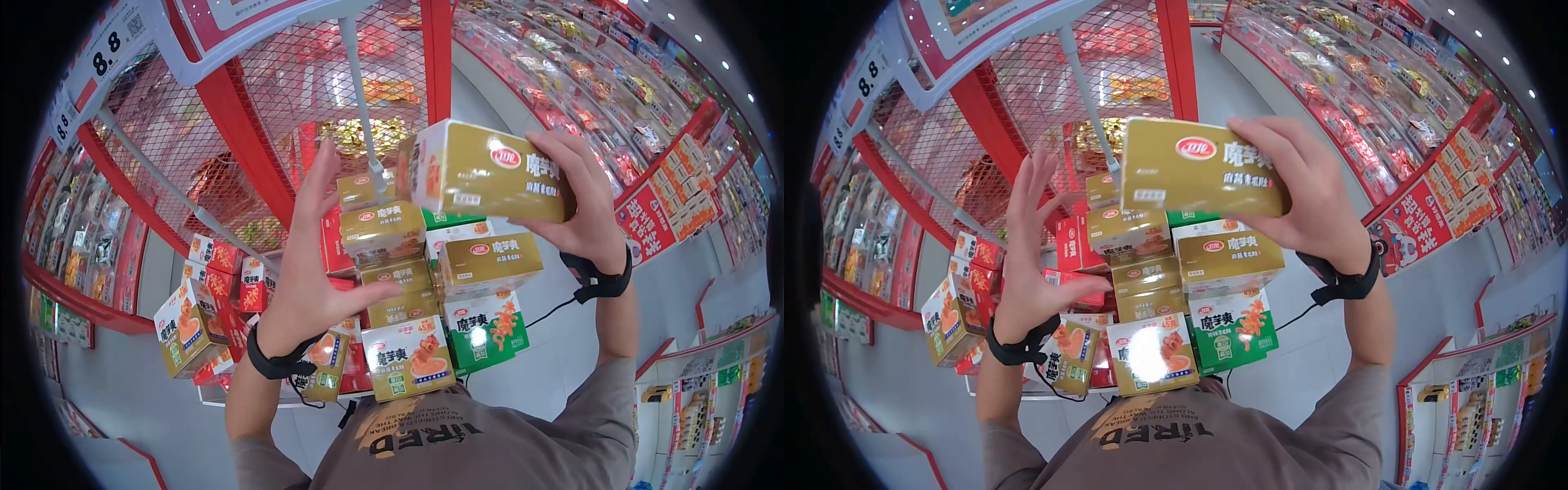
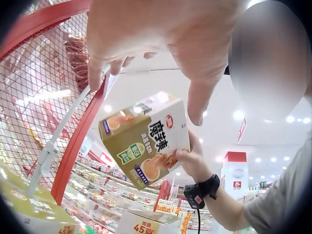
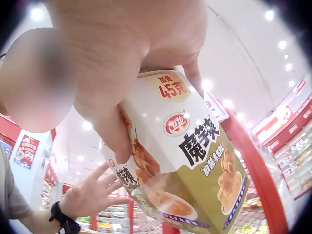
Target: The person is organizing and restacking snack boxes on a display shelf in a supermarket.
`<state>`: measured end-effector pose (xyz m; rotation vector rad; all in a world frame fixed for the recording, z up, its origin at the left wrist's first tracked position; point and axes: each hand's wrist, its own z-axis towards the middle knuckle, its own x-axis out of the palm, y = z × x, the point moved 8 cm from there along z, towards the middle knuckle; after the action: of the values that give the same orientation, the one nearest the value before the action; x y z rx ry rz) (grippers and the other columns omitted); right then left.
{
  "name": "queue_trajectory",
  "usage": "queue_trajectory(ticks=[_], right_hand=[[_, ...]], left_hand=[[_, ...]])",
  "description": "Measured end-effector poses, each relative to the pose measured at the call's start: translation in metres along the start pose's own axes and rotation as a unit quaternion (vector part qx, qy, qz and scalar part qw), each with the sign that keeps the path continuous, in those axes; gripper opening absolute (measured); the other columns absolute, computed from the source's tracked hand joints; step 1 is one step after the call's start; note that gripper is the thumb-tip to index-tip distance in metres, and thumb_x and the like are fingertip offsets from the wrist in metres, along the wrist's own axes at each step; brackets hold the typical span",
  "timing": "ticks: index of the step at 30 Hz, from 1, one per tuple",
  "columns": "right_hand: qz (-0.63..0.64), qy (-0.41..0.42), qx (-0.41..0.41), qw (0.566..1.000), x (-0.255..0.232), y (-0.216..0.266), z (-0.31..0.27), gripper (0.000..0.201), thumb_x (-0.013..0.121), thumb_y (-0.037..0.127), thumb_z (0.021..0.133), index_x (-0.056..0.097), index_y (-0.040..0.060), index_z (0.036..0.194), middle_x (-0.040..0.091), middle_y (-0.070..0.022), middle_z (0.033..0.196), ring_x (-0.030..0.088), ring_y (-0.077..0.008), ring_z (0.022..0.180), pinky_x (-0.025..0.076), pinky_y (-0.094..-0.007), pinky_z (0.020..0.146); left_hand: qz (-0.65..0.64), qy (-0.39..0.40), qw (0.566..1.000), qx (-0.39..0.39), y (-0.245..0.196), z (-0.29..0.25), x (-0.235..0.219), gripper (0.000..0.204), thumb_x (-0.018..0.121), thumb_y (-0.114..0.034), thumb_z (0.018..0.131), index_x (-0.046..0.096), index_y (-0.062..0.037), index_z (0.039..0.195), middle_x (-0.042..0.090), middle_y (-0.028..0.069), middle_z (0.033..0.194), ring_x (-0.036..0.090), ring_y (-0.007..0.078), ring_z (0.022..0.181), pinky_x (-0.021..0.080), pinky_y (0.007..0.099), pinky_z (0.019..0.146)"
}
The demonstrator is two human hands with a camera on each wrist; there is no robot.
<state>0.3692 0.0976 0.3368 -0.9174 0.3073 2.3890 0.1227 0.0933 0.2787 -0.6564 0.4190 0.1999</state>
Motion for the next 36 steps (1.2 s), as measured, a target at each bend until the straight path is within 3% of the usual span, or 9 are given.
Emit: queue_trajectory(ticks=[2,7,9,13,16,18,25,33,36], right_hand=[[0.001,0.015,-0.037,0.999,0.005,0.028,0.005,0.071,0.082,0.019,0.061,0.058,0.0021,0.126,0.06,-0.015,0.112,0.062,-0.0302,0.095,0.05,-0.0382,0.079],[-0.004,0.044,-0.138,0.989,0.037,0.068,-0.003,0.064,0.081,0.022,0.065,0.06,0.0029,0.122,0.062,-0.012,0.112,0.064,-0.0267,0.094,0.049,-0.0377,0.078],[-0.04,0.065,-0.184,0.98,0.048,0.068,-0.012,0.076,0.084,0.034,0.065,0.056,0.0024,0.128,0.059,-0.0138,0.121,0.062,-0.0289,0.103,0.048,-0.0406,0.084],[0.065,0.215,0.019,0.974,0.033,0.038,-0.016,0.095,0.076,0.052,0.067,0.042,0.0055,0.142,0.05,-0.0148,0.136,0.05,-0.0332,0.121,0.037,-0.045,0.1],[0.05,0.295,0.077,0.951,0.04,0.017,-0.046,0.112,0.082,0.055,0.055,0.04,0.0023,0.144,0.048,-0.0172,0.138,0.048,-0.0345,0.122,0.036,-0.0449,0.101],[0.046,0.325,0.109,0.938,0.048,0.009,-0.064,0.101,0.082,0.046,0.062,0.04,0.0041,0.144,0.048,-0.0154,0.138,0.047,-0.0325,0.124,0.034,-0.0439,0.103],[0.026,0.358,0.169,0.918,0.081,-0.013,-0.105,0.088,0.083,0.02,0.067,0.04,0.0117,0.144,0.052,-0.0102,0.13,0.048,-0.028,0.121,0.031,-0.0452,0.102],[0.009,0.307,0.2,0.93,0.086,-0.013,-0.12,0.088,0.082,0.012,0.065,0.041,0.0141,0.142,0.051,-0.0078,0.126,0.047,-0.0254,0.117,0.027,-0.0502,0.1],[0.018,0.297,0.202,0.933,0.086,-0.017,-0.124,0.087,0.081,0.01,0.064,0.042,0.0133,0.141,0.051,-0.0079,0.126,0.047,-0.0265,0.118,0.027,-0.0495,0.1]], left_hand=[[0.037,0.019,0.999,0.033,-0.012,-0.007,0.006,0.129,0.092,-0.034,0.059,0.01,-0.007,0.155,0.02,0.0204,0.158,0.031,0.0376,0.142,0.036,0.0487,0.109],[0.102,0.023,0.994,-0.017,-0.024,-0.027,0.0,0.079,0.087,-0.012,0.061,0.048,0.0008,0.129,0.059,0.0183,0.117,0.058,0.0356,0.109,0.047,0.0431,0.093],[0.115,0.029,0.992,-0.034,-0.017,-0.039,-0.005,0.077,0.086,-0.011,0.062,0.048,0.0004,0.128,0.058,0.0181,0.119,0.058,0.0338,0.11,0.047,0.0414,0.093],[0.031,-0.024,0.981,-0.188,0.028,-0.08,-0.034,0.067,0.084,-0.007,0.067,0.049,-0.0001,0.124,0.056,0.0149,0.121,0.058,0.0246,0.112,0.049,0.0365,0.095],[-0.021,-0.022,0.962,-0.27,0.057,-0.106,-0.046,0.066,0.082,-0.003,0.067,0.047,-0.0005,0.123,0.055,0.0138,0.122,0.058,0.0208,0.115,0.052,0.0341,0.091],[-0.058,-0.006,0.938,-0.341,0.071,-0.123,-0.041,0.067,0.082,0.0,0.067,0.046,-0.0007,0.124,0.055,0.0143,0.121,0.057,0.0202,0.117,0.054,0.0328,0.089],[-0.002,0.081,0.942,-0.326,0.105,-0.127,0.02,0.07,0.082,-0.001,0.069,0.043,-0.002,0.128,0.051,0.0116,0.118,0.059,0.0219,0.111,0.051,0.0332,0.095],[-0.127,0.062,0.932,-0.335,0.16,-0.137,0.058,0.073,0.082,-0.004,0.07,0.041,-0.0012,0.131,0.052,0.0143,0.125,0.057,0.024,0.112,0.049,0.0352,0.094],[-0.032,0.082,0.949,-0.303,0.158,-0.137,0.066,0.078,0.083,-0.006,0.069,0.041,-0.0007,0.134,0.052,0.0148,0.126,0.056,0.0262,0.115,0.048,0.0374,0.094]])
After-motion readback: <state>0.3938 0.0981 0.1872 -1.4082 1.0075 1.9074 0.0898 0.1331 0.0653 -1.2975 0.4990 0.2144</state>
